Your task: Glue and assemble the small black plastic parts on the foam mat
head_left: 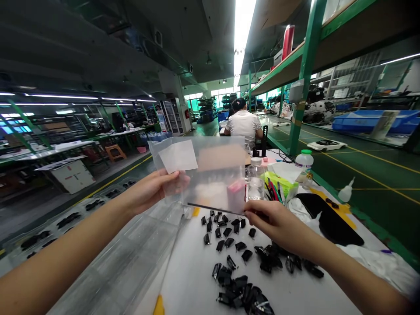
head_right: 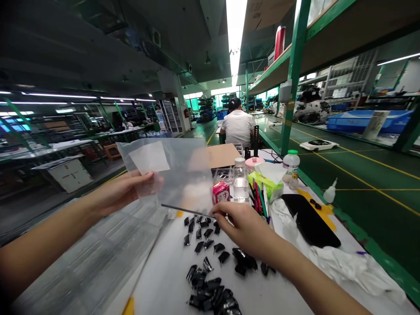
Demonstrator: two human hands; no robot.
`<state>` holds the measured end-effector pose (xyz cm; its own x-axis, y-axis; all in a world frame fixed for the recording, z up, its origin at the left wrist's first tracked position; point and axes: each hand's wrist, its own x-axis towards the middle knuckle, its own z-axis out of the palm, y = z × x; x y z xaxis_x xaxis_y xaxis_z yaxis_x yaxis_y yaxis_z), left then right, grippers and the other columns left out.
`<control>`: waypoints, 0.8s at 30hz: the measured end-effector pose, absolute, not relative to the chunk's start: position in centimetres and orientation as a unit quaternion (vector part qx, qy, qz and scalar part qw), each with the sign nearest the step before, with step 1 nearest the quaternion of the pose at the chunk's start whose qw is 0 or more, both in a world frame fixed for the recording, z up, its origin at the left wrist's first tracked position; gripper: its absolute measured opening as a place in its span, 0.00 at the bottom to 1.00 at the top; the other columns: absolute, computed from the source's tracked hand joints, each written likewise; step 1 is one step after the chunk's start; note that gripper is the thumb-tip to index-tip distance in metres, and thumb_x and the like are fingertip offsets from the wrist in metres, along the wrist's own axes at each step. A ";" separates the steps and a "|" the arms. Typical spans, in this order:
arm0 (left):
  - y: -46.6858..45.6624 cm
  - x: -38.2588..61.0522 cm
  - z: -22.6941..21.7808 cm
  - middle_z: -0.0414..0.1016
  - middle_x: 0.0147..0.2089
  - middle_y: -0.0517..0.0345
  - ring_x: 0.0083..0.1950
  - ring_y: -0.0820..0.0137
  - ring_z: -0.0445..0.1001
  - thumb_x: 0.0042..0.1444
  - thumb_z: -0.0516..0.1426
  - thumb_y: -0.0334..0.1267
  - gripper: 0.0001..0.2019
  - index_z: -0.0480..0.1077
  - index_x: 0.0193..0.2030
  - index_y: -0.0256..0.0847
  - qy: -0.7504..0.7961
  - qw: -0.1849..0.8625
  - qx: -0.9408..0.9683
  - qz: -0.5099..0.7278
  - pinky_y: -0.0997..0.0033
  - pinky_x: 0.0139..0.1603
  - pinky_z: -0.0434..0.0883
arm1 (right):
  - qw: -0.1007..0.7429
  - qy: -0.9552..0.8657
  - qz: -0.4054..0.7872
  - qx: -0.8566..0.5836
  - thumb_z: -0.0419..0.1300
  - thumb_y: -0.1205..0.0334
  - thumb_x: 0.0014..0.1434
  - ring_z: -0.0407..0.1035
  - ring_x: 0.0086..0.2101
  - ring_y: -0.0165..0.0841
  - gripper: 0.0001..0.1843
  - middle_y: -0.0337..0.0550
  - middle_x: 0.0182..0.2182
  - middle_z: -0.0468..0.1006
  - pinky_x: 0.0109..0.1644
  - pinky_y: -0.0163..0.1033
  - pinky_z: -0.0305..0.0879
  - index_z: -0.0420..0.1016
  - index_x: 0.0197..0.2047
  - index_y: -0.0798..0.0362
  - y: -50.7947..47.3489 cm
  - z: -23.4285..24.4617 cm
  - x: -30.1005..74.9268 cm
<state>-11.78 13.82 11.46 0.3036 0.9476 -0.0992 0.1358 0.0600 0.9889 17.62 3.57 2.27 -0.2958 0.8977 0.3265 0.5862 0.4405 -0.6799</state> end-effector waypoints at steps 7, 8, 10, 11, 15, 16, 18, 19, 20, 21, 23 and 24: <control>12.9 -11.1 11.8 0.78 0.48 0.53 0.46 0.65 0.78 0.66 0.60 0.38 0.08 0.74 0.47 0.36 0.475 0.552 0.576 0.371 0.59 0.47 0.78 | 0.345 -0.774 0.222 -0.482 0.50 0.58 0.67 0.59 0.22 0.29 0.14 0.37 0.23 0.69 0.25 0.34 0.54 0.76 0.41 0.51 3.2 2.6 18.4; 12.8 -11.0 11.9 0.78 0.48 0.53 0.45 0.65 0.79 0.66 0.60 0.37 0.07 0.74 0.47 0.36 0.478 0.550 0.573 0.374 0.59 0.47 0.78 | 0.343 -0.775 0.221 -0.482 0.50 0.58 0.67 0.59 0.22 0.29 0.14 0.36 0.22 0.69 0.25 0.34 0.53 0.76 0.41 0.51 3.1 2.6 18.4; 12.7 -11.0 12.0 0.78 0.47 0.53 0.45 0.65 0.79 0.66 0.60 0.37 0.07 0.74 0.46 0.36 0.484 0.548 0.568 0.378 0.60 0.46 0.78 | 0.337 -0.778 0.219 -0.483 0.50 0.59 0.67 0.59 0.21 0.29 0.14 0.36 0.22 0.68 0.24 0.34 0.52 0.77 0.42 0.51 3.0 2.5 18.5; 12.6 -11.1 12.0 0.78 0.47 0.53 0.45 0.66 0.79 0.66 0.59 0.37 0.07 0.74 0.46 0.36 0.486 0.548 0.566 0.379 0.60 0.46 0.78 | 0.333 -0.779 0.218 -0.484 0.50 0.59 0.67 0.59 0.21 0.29 0.15 0.36 0.21 0.68 0.24 0.34 0.52 0.77 0.42 0.51 2.9 2.5 18.6; 12.6 -11.4 12.1 0.79 0.47 0.53 0.45 0.66 0.79 0.66 0.60 0.37 0.07 0.74 0.47 0.36 0.487 0.551 0.561 0.381 0.60 0.46 0.78 | 0.320 -0.784 0.213 -0.487 0.50 0.60 0.66 0.61 0.21 0.30 0.15 0.37 0.21 0.70 0.25 0.35 0.53 0.78 0.44 0.50 2.8 2.3 18.7; 12.5 -11.4 12.1 0.79 0.47 0.53 0.45 0.65 0.79 0.66 0.60 0.37 0.07 0.74 0.47 0.36 0.487 0.552 0.560 0.381 0.60 0.46 0.78 | 0.318 -0.784 0.214 -0.488 0.50 0.60 0.66 0.61 0.22 0.30 0.16 0.37 0.22 0.72 0.26 0.35 0.54 0.79 0.44 0.50 2.8 2.2 18.7; 12.3 -11.4 12.1 0.79 0.47 0.53 0.45 0.66 0.79 0.66 0.60 0.36 0.07 0.74 0.47 0.36 0.486 0.555 0.557 0.380 0.60 0.47 0.78 | 0.314 -0.785 0.217 -0.488 0.50 0.60 0.67 0.64 0.23 0.30 0.16 0.39 0.25 0.75 0.27 0.35 0.56 0.79 0.46 0.50 2.9 2.1 18.5; 12.2 -11.3 12.1 0.79 0.47 0.53 0.45 0.66 0.79 0.66 0.60 0.36 0.07 0.74 0.47 0.36 0.486 0.558 0.555 0.380 0.60 0.47 0.78 | 0.313 -0.785 0.219 -0.487 0.50 0.60 0.67 0.65 0.24 0.31 0.17 0.39 0.26 0.76 0.28 0.35 0.58 0.79 0.47 0.50 2.9 2.0 18.5; 12.1 -11.2 12.2 0.79 0.47 0.53 0.45 0.66 0.79 0.66 0.60 0.36 0.06 0.74 0.47 0.36 0.486 0.560 0.553 0.380 0.60 0.47 0.78 | 0.314 -0.786 0.221 -0.485 0.50 0.60 0.67 0.66 0.24 0.31 0.16 0.40 0.27 0.78 0.29 0.35 0.58 0.79 0.47 0.50 3.0 2.0 18.3; 11.9 -11.0 12.2 0.79 0.47 0.53 0.45 0.66 0.79 0.66 0.60 0.35 0.06 0.74 0.46 0.36 0.486 0.562 0.550 0.381 0.60 0.47 0.78 | 0.316 -0.786 0.222 -0.482 0.50 0.59 0.68 0.67 0.25 0.31 0.16 0.40 0.28 0.78 0.29 0.35 0.59 0.79 0.46 0.49 3.0 1.9 18.2; 11.6 -10.8 12.2 0.79 0.46 0.54 0.45 0.66 0.79 0.66 0.60 0.35 0.05 0.74 0.45 0.35 0.486 0.568 0.542 0.384 0.60 0.47 0.79 | 0.324 -0.788 0.222 -0.474 0.52 0.57 0.68 0.68 0.27 0.31 0.14 0.39 0.30 0.79 0.30 0.35 0.59 0.79 0.42 0.49 3.1 1.7 18.0; 11.5 -10.7 12.2 0.79 0.46 0.54 0.45 0.66 0.80 0.65 0.60 0.34 0.05 0.74 0.44 0.35 0.485 0.572 0.538 0.385 0.60 0.46 0.79 | 0.330 -0.787 0.221 -0.472 0.52 0.57 0.68 0.68 0.27 0.31 0.13 0.39 0.29 0.78 0.30 0.35 0.59 0.78 0.41 0.49 3.1 1.7 17.9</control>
